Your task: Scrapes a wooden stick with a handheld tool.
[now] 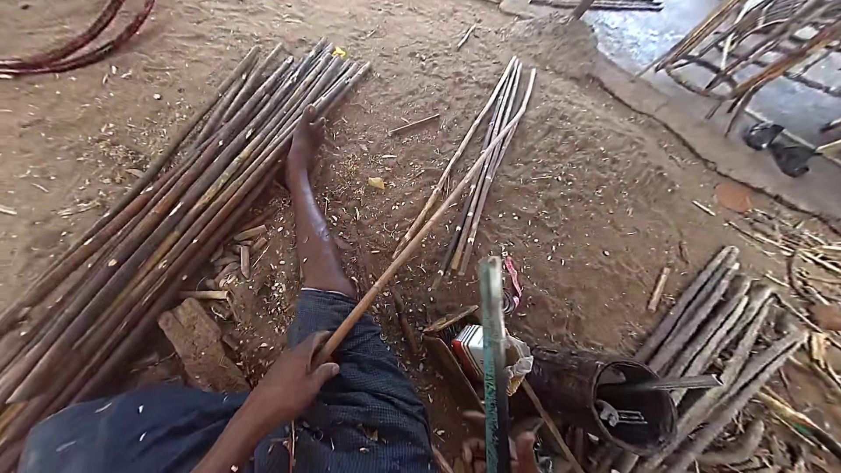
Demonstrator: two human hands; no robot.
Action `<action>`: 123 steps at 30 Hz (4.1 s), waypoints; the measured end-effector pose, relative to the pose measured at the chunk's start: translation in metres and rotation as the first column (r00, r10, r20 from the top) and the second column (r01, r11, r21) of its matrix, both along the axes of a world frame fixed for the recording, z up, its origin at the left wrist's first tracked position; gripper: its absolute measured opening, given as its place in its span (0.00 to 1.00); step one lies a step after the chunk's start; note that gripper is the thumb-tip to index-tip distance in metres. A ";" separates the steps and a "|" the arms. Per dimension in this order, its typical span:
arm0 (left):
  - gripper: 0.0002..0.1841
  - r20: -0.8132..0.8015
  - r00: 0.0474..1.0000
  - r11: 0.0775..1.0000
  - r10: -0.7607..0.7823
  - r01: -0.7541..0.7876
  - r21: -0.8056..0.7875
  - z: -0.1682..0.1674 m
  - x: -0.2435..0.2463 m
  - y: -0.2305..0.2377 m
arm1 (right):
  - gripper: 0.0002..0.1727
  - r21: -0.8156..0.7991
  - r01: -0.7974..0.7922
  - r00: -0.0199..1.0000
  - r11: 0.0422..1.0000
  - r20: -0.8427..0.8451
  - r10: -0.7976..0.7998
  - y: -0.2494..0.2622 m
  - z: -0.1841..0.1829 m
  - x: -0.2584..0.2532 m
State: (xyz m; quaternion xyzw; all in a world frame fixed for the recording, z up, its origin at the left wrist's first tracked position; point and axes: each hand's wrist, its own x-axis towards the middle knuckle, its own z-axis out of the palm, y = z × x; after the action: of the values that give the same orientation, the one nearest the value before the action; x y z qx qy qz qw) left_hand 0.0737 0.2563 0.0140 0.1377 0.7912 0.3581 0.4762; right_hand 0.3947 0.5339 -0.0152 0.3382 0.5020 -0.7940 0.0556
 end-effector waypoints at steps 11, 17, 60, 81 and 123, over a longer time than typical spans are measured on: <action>0.26 0.163 0.965 0.942 0.203 -0.238 0.235 0.003 0.036 -0.078 | 0.46 0.323 0.199 0.963 0.925 -0.238 -0.124 0.020 0.042 -0.110; 0.21 -0.004 0.915 0.897 0.403 -0.394 0.199 -0.007 0.058 -0.080 | 0.22 0.381 0.057 0.985 0.923 -0.170 0.010 0.022 0.042 -0.136; 0.23 -0.412 0.796 0.895 0.444 -0.371 0.248 -0.004 0.095 -0.123 | 0.29 0.636 -0.680 0.725 0.365 0.509 0.464 -0.019 0.017 -0.210; 0.17 -0.883 0.469 0.999 0.027 -0.041 0.009 -0.015 0.112 -0.125 | 0.29 0.638 -0.679 0.723 0.362 0.499 0.478 -0.005 0.019 -0.210; 0.17 -0.087 0.848 0.823 0.522 -0.475 0.311 -0.018 0.090 -0.121 | 0.31 0.657 -0.651 0.756 0.381 0.512 0.409 -0.010 0.003 -0.182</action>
State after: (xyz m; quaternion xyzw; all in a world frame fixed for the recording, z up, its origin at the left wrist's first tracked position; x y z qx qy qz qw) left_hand 0.1637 0.1352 -0.0040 0.0206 0.7787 0.5646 0.2729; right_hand 0.2123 0.5238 -0.0123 0.2464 0.8734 -0.3605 0.2158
